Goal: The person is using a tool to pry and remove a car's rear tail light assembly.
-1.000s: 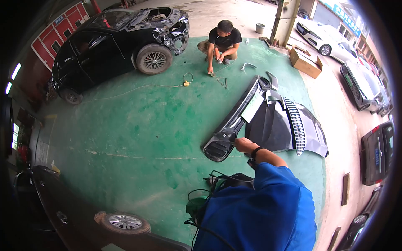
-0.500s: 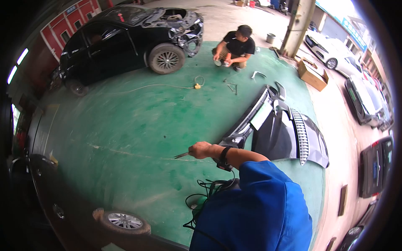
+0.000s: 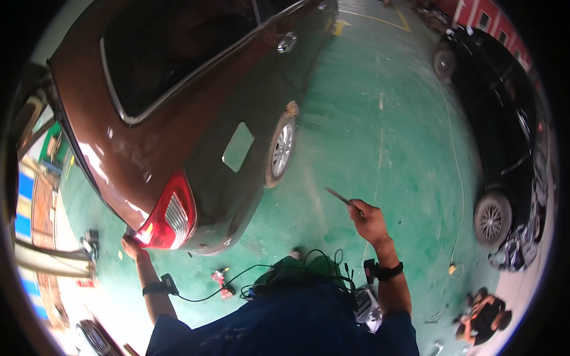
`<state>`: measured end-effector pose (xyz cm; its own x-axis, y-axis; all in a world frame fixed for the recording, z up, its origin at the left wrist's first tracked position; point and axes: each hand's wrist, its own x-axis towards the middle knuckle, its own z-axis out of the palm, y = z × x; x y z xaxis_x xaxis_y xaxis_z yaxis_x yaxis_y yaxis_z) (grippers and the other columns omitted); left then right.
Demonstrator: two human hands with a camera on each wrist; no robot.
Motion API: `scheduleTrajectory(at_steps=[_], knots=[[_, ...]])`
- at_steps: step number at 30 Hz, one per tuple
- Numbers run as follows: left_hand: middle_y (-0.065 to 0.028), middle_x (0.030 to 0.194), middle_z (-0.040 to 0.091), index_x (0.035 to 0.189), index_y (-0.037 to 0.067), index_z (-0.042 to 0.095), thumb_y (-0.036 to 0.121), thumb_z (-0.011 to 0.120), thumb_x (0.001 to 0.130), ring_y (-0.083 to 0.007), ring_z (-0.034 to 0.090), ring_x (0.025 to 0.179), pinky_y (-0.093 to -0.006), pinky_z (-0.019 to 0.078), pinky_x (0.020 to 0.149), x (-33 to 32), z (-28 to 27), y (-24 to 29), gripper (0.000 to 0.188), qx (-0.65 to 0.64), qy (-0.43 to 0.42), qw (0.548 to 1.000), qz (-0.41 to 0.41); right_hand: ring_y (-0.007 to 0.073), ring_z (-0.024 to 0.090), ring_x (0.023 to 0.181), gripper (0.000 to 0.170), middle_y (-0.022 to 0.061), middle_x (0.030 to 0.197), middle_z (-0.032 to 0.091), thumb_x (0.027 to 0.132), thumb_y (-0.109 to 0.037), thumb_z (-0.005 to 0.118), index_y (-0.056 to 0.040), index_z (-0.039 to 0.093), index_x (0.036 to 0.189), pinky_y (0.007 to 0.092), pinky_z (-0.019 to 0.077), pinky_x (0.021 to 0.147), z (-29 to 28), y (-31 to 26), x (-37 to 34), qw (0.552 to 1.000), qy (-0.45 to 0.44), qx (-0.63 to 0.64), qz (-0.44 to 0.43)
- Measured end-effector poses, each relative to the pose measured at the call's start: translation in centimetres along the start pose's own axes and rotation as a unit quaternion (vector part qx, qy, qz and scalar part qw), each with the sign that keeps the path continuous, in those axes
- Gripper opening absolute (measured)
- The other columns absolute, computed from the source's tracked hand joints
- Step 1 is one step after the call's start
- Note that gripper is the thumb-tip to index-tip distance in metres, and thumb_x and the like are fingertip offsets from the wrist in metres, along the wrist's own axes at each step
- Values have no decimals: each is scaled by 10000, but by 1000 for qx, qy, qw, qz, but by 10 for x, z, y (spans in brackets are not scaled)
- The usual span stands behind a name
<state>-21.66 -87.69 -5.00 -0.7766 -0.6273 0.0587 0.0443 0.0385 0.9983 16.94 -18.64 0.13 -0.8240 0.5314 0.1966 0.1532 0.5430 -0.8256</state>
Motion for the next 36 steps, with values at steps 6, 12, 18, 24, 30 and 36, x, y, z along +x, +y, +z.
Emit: scheduleTrajectory(at_steps=[6,12,18,24,30,36], knots=[[-97,1067,600,1075,-15,628,249,455,983,-210,552,939,-359,476,864,-50,-26,-7,329,184,35,979,83,208,485,565,139,130,665,513,976,-176,619,-39,629,1002,322,435,538,51,-23,97,989,-114,-51,-77],[7,952,546,1031,83,618,319,554,961,-127,516,881,-288,439,788,-92,3,21,255,-55,73,996,-21,365,601,621,131,195,703,592,958,-141,600,-39,625,1037,420,460,559,139,-85,168,945,-267,36,-185],[-37,1182,608,1332,22,551,400,549,1005,-134,554,1036,-293,444,919,-111,5,35,500,20,94,995,-24,386,624,669,169,213,759,632,970,-117,566,4,611,1078,428,472,576,223,-113,199,879,-391,71,-264],[-82,1322,598,1358,60,563,420,555,997,-179,535,1225,-318,390,1053,-103,-7,23,511,41,123,991,-22,155,476,569,207,103,667,517,1011,-132,527,-16,631,1147,316,407,537,247,-125,219,854,-444,100,-250],[-54,1246,615,1311,42,589,392,536,1015,-152,549,1158,-298,401,1019,-109,2,32,461,-8,134,991,-29,103,471,598,240,47,674,511,1025,-148,519,-14,635,1186,278,409,551,255,-128,221,851,-462,94,-233],[-72,1222,622,1311,27,576,396,560,1001,-156,560,1130,-294,421,992,-114,7,36,482,-12,133,991,-30,75,473,625,261,10,701,522,1031,-160,517,-20,643,1211,260,422,575,255,-131,214,863,-472,77,-162]])
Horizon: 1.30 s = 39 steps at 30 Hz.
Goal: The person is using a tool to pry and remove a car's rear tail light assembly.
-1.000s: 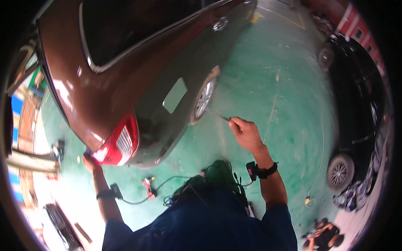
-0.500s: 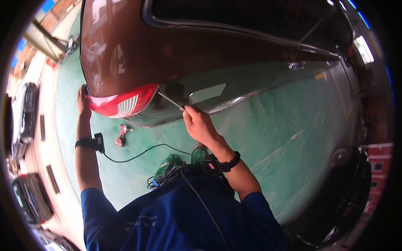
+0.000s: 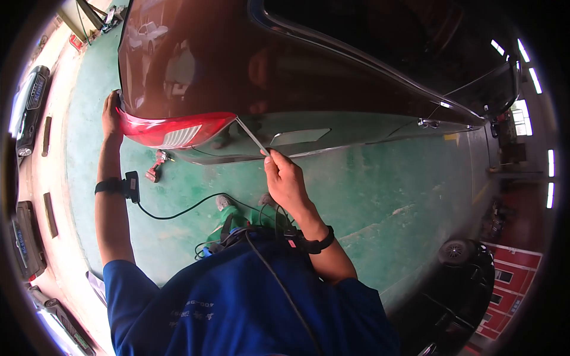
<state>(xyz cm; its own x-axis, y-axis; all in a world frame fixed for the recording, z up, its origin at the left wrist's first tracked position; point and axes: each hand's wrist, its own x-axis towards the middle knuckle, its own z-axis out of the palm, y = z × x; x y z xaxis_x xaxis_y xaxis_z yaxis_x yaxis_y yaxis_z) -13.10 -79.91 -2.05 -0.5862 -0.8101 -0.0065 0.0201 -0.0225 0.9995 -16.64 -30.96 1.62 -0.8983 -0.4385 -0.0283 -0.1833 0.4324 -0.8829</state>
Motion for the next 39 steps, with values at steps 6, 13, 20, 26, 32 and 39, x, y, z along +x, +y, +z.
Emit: scheduleTrajectory(at_steps=[6,13,20,26,32,39], knots=[[-58,1186,625,1301,24,584,391,576,995,-145,555,1102,-283,415,978,-1,6,-3,478,-34,20,999,16,72,459,629,271,3,704,507,1037,-170,498,-10,647,1197,252,417,586,-4,-13,2,999,-18,-29,38],[-31,1121,633,1282,38,605,364,587,996,-117,554,1008,-266,429,913,-5,9,1,434,-6,24,1000,15,87,452,645,285,-1,706,481,1045,-179,467,9,647,1161,269,421,614,-4,-39,2,995,-24,-79,58],[18,940,585,1240,43,622,357,595,993,-76,501,823,-238,420,763,-4,12,-1,401,-19,30,999,21,46,441,590,317,-44,714,434,1062,-194,416,25,588,1214,218,409,485,-5,-56,15,964,-159,117,177],[29,890,570,1192,39,632,350,598,991,-69,485,768,-238,415,714,-7,11,4,372,-26,24,999,22,31,384,512,280,-61,684,408,1055,-207,437,2,609,1130,217,339,413,19,-44,11,989,-70,34,124],[26,880,573,1188,31,633,336,603,988,-72,490,761,-241,416,705,1,11,-2,366,-46,24,998,24,77,469,514,212,-20,626,467,1044,-152,457,-8,610,1073,289,392,479,60,-40,3,998,39,-50,30],[35,833,573,1114,39,662,311,619,977,-62,494,731,-229,410,659,-1,7,1,307,-63,7,998,4,177,551,566,227,86,661,561,1021,-132,446,24,610,1040,351,452,556,26,-63,14,990,-42,-68,114]])
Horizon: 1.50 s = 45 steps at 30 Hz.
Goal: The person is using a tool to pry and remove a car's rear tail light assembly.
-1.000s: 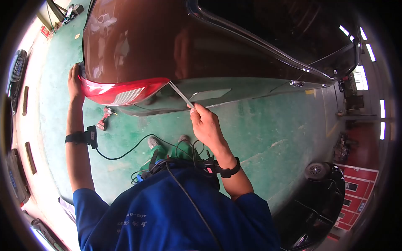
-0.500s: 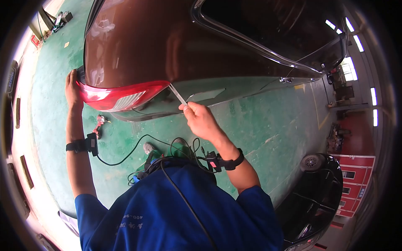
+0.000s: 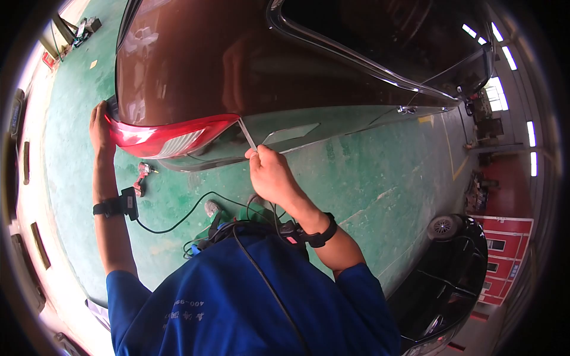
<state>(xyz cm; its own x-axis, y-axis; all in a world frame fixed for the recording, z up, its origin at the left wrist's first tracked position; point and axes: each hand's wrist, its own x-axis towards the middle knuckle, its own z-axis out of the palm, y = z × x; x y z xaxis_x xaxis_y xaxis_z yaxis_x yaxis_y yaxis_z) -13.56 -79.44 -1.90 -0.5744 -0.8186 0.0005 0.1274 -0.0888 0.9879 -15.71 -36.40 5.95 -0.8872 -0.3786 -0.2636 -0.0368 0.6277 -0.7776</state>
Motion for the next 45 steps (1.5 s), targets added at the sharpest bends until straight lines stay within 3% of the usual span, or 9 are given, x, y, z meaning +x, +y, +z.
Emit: scheduleTrajectory(at_steps=[5,6,16,19,29,33,36,41,45], knots=[[40,810,563,1051,49,676,278,624,967,-59,483,714,-226,403,642,3,0,-1,249,7,13,1000,12,451,654,886,160,293,878,651,952,-49,462,69,571,950,452,522,768,33,-11,-6,996,77,-27,-35],[41,809,562,1051,49,676,277,624,967,-59,482,712,-227,403,641,1,2,1,248,10,14,1000,13,309,634,672,199,188,745,640,971,-82,441,42,591,1011,402,487,645,41,-5,-5,990,115,-27,-82],[25,913,608,1072,39,673,286,627,971,-66,512,824,-227,415,737,2,-4,-4,271,7,-17,1000,-1,75,377,460,266,-26,620,417,1019,-173,413,10,602,1061,288,347,393,-36,-17,12,993,-104,16,58],[28,897,600,1068,43,674,310,617,975,-65,503,805,-232,413,727,-6,0,7,288,44,-18,999,25,125,503,530,261,25,587,440,1010,-145,437,35,625,1025,356,434,523,-39,-33,12,982,-115,25,149],[10,868,586,1003,39,662,230,588,962,-81,501,782,-239,410,702,8,-4,-6,209,45,-44,996,56,414,668,766,192,256,812,664,966,-68,450,84,561,927,435,524,720,20,-23,-2,996,34,-77,39],[8,850,583,982,36,656,219,588,960,-80,495,749,-240,407,667,3,0,2,196,35,-30,998,36,453,667,783,188,288,836,662,952,-50,442,103,543,913,453,537,702,24,-28,-2,994,30,-98,45],[16,809,566,973,41,655,219,592,957,-76,481,696,-241,394,613,0,5,3,190,25,-21,999,41,303,592,546,197,191,716,604,973,-73,399,71,532,967,398,465,480,28,-28,-1,993,29,-92,62],[31,747,531,966,40,655,222,595,954,-67,453,648,-232,373,587,7,-2,-6,192,40,-30,997,52,504,650,804,184,348,829,641,944,-41,440,112,524,885,499,550,707,42,-25,0,993,65,-94,41],[31,747,543,994,36,666,223,598,953,-63,457,646,-226,374,592,0,3,6,203,27,-16,999,26,502,653,818,176,351,827,640,939,-40,447,116,525,917,499,551,721,49,-21,1,990,77,-109,51]])
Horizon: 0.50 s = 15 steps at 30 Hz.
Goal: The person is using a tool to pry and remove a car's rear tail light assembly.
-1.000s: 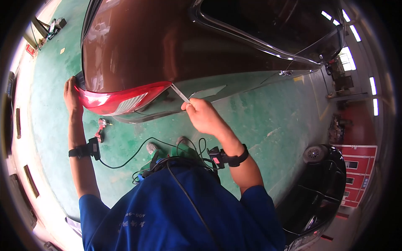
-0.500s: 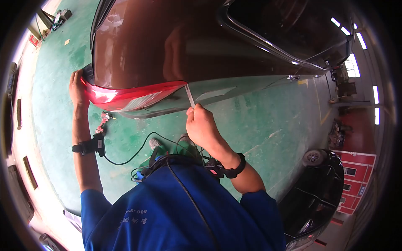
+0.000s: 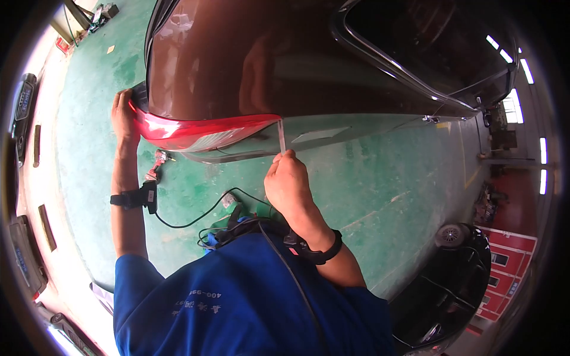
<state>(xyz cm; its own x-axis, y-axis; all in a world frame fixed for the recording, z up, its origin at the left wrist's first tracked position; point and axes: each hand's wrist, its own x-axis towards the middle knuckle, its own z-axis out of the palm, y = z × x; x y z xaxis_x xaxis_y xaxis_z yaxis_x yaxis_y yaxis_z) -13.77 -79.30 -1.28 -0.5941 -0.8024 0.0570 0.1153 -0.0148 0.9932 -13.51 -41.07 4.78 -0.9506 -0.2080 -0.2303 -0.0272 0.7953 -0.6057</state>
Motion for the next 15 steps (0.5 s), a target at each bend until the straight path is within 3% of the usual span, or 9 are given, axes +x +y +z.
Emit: scheduleTrajectory(at_steps=[3,5,6,8,9,10,12,14,15], knots=[[4,835,616,1067,24,676,222,600,952,-80,517,717,-229,416,663,-2,-1,1,242,1,5,1000,-9,493,658,820,166,345,824,642,927,-37,456,113,529,934,503,549,720,4,1,0,1000,13,-4,-8],[-74,1107,654,1179,1,649,215,598,952,-159,578,1002,-279,436,906,0,-11,-3,317,15,25,999,14,481,664,835,151,334,829,646,911,-26,464,102,536,945,504,546,728,2,-7,0,1000,12,-2,6],[-101,1193,643,1206,-7,635,215,593,954,-193,575,1098,-304,420,987,-5,-11,-1,338,10,38,999,37,428,662,742,164,303,859,652,925,-38,440,99,525,954,469,536,625,5,-3,1,1000,11,-16,-6],[-119,1256,625,1278,-14,588,180,553,968,-204,571,1173,-331,416,1025,-40,-7,17,367,174,93,963,183,322,657,556,190,241,918,664,953,-61,391,93,502,972,398,515,419,8,12,2,998,15,-46,-36],[-168,1323,584,1307,-31,550,124,570,945,-265,530,1259,-386,382,1076,-63,-4,29,394,231,83,936,252,310,654,551,187,215,833,657,957,-67,398,82,510,969,390,507,416,8,12,1,998,16,-43,-33],[-195,1319,581,1296,-55,540,77,602,884,-308,527,1262,-412,371,1087,-90,7,41,436,243,63,901,353,365,658,634,171,248,830,656,936,-47,416,83,523,964,426,519,510,6,9,0,999,11,-31,-15],[-159,1337,581,1299,6,554,131,573,892,-292,531,1265,-415,391,1080,-149,28,54,426,251,-105,831,485,447,666,756,155,296,823,654,908,-22,444,84,547,954,477,535,646,3,-2,-2,1000,4,-17,3],[-122,1355,581,1302,67,568,186,544,901,-276,534,1268,-417,412,1073,-197,44,50,419,293,-328,705,556,472,669,790,166,310,818,655,920,-36,446,82,559,954,485,536,680,-5,-14,-4,999,-21,-31,26],[-104,1364,581,1303,97,576,213,529,905,-268,536,1269,-419,422,1070,-202,49,46,418,304,-380,642,593,465,669,773,174,304,825,655,933,-44,440,82,558,957,481,535,675,-3,-5,-2,999,0,-45,-13]])
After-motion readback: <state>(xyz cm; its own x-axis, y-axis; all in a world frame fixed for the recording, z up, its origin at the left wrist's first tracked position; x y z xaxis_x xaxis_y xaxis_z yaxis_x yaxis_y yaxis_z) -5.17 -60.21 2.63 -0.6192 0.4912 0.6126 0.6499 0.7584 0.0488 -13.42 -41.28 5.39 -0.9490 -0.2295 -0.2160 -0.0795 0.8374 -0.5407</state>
